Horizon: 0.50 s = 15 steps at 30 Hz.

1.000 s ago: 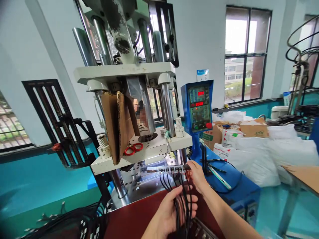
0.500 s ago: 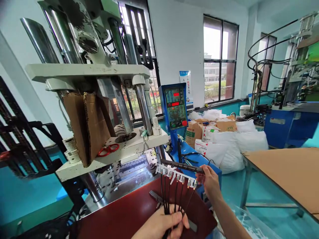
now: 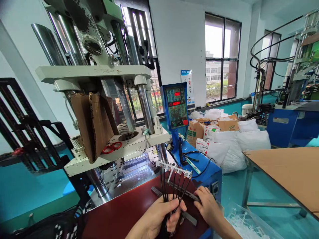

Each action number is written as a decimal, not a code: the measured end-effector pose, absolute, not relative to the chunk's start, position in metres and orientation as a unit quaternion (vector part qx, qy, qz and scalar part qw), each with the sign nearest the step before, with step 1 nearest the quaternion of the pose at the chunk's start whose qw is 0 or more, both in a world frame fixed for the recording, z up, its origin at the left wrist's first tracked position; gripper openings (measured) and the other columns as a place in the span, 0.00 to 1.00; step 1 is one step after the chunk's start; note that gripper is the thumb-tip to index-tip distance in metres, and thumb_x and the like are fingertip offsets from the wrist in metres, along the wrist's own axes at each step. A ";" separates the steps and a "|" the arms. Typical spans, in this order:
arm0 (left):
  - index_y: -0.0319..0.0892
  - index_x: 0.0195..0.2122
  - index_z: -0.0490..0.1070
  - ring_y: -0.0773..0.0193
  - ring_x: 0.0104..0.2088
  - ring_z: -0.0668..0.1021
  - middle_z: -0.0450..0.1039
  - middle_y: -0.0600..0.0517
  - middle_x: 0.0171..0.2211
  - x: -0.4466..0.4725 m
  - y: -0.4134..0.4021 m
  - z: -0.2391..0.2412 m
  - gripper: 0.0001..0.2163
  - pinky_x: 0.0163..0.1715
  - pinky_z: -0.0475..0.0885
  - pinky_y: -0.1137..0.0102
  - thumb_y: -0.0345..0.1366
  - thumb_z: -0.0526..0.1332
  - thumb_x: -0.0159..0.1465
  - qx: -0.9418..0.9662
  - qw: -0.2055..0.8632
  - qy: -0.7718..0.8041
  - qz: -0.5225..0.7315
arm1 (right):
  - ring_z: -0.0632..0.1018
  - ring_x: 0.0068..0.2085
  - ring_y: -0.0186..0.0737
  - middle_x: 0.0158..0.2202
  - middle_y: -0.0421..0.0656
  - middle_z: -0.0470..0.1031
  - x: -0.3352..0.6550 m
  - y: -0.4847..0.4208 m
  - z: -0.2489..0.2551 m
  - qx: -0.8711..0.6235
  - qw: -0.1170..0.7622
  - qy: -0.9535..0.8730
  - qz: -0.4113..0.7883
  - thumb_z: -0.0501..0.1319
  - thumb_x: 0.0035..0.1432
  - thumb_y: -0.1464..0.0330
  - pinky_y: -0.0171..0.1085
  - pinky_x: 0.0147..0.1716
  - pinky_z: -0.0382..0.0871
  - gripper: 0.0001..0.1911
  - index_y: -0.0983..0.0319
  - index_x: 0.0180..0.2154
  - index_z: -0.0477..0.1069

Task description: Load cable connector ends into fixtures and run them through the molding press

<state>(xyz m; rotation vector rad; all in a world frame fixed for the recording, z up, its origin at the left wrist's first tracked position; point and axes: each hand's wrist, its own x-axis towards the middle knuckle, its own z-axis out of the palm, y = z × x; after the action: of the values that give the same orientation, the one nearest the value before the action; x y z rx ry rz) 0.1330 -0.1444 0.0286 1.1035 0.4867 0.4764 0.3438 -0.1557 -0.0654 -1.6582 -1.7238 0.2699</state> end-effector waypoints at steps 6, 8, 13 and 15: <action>0.33 0.32 0.69 0.76 0.11 0.58 0.58 0.58 0.13 0.139 -0.147 0.025 0.16 0.12 0.51 0.76 0.45 0.57 0.55 0.544 0.783 0.231 0.192 | 0.70 0.42 0.42 0.40 0.46 0.69 0.343 -0.172 0.011 -0.566 0.520 -0.636 -0.077 0.51 0.58 0.68 0.41 0.41 0.67 0.09 0.60 0.39 0.66; 0.33 0.32 0.70 0.76 0.11 0.59 0.57 0.58 0.12 0.142 -0.148 0.025 0.17 0.12 0.50 0.76 0.46 0.57 0.55 0.563 0.770 0.238 0.186 | 0.68 0.45 0.42 0.42 0.45 0.68 0.333 -0.181 0.046 -0.524 0.479 -0.693 -0.125 0.52 0.58 0.68 0.42 0.44 0.64 0.10 0.59 0.42 0.65; 0.33 0.29 0.70 0.75 0.10 0.57 0.55 0.59 0.11 0.147 -0.154 0.021 0.21 0.11 0.48 0.75 0.51 0.57 0.53 0.610 0.736 0.253 0.152 | 0.69 0.36 0.41 0.28 0.41 0.69 0.323 -0.188 0.076 -0.506 0.375 -0.755 -0.180 0.53 0.58 0.70 0.47 0.45 0.59 0.08 0.60 0.29 0.68; 0.35 0.30 0.70 0.75 0.12 0.57 0.56 0.59 0.13 0.146 -0.158 0.017 0.21 0.13 0.49 0.75 0.52 0.58 0.51 0.634 0.718 0.259 0.126 | 0.70 0.32 0.39 0.27 0.40 0.69 0.339 -0.185 0.070 -0.534 0.442 -0.702 -0.160 0.52 0.59 0.67 0.41 0.38 0.63 0.09 0.60 0.29 0.67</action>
<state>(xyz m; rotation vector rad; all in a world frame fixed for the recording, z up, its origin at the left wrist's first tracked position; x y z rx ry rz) 0.1464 -0.1583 0.0167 1.4023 0.5721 0.2798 0.3393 -0.1854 0.0703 -1.3260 -1.7431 -0.3958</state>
